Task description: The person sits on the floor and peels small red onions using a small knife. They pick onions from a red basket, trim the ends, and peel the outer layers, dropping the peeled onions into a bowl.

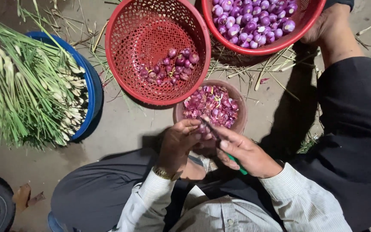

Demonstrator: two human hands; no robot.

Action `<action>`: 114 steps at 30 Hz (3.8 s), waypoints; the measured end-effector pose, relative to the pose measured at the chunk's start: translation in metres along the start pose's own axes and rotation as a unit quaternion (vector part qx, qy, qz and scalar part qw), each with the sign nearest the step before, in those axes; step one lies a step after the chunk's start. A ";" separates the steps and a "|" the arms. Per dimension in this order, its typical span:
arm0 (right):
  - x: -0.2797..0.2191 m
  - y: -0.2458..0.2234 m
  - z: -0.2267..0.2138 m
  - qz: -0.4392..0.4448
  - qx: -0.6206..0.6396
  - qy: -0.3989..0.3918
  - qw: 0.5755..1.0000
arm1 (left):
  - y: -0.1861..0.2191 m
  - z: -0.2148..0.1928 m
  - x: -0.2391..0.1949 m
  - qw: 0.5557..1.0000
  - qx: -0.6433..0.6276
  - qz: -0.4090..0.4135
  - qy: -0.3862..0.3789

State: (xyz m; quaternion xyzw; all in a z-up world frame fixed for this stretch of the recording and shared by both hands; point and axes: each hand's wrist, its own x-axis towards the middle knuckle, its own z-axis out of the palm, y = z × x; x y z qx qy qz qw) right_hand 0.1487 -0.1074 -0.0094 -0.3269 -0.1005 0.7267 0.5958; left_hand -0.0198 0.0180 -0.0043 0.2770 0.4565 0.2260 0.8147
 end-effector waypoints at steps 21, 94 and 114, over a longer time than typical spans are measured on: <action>0.001 -0.022 -0.001 -0.023 -0.205 -0.059 0.977 | -0.010 0.016 -0.010 0.983 0.069 0.136 0.104; 0.014 -0.009 -0.001 -0.040 -0.010 0.079 0.996 | -0.009 0.025 -0.009 0.992 0.040 0.118 0.007; 0.005 -0.007 -0.007 -0.038 0.095 -0.003 0.995 | -0.043 0.004 0.003 0.997 -0.022 0.062 0.036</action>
